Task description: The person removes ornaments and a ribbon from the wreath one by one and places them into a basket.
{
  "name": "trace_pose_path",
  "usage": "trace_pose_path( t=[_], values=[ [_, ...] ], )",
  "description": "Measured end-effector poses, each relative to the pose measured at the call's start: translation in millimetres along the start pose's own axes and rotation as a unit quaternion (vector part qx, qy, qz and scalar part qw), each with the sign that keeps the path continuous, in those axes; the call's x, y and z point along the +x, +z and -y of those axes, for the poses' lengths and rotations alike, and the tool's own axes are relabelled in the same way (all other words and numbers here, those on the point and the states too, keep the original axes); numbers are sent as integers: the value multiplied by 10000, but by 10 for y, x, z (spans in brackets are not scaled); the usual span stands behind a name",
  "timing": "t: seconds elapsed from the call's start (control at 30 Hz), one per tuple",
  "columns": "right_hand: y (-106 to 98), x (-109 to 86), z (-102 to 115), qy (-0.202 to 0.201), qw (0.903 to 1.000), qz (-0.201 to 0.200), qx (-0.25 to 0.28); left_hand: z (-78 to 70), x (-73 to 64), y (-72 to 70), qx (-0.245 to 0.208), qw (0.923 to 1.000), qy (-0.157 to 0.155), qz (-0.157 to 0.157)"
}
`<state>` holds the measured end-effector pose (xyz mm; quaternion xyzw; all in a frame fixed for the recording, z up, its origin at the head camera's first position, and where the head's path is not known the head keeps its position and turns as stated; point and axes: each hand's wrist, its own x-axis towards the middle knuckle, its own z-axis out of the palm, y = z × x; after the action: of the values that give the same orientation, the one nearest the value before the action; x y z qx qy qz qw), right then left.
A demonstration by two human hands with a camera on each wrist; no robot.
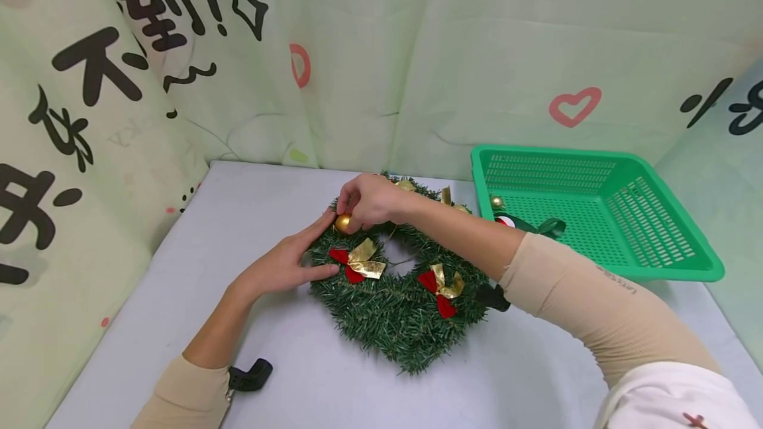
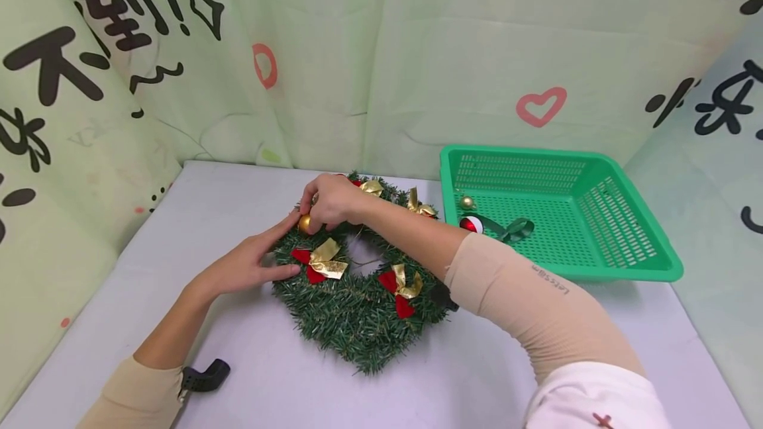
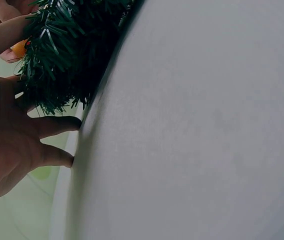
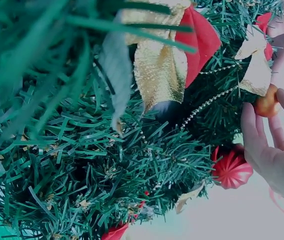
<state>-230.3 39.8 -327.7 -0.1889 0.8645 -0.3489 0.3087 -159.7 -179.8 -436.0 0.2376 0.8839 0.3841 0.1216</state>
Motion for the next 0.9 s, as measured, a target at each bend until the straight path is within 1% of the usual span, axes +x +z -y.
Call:
trace_pose_path(
  t=[0.13, 0.4, 0.73, 0.9],
  values=[
    [-20, -27, 26, 12, 9997, 56, 237, 6, -3, -5, -7, 10000, -16, -1],
    [-41, -58, 48, -11, 9984, 108, 547, 25, 2, 0, -14, 10000, 20, -8],
    [-128, -131, 5, -206, 9985, 8, 499, 19, 8, 2, 22, 10000, 20, 4],
    [-188, -196, -13, -304, 9982, -39, 523, 5, 3, -2, 20, 10000, 84, 9]
  ],
)
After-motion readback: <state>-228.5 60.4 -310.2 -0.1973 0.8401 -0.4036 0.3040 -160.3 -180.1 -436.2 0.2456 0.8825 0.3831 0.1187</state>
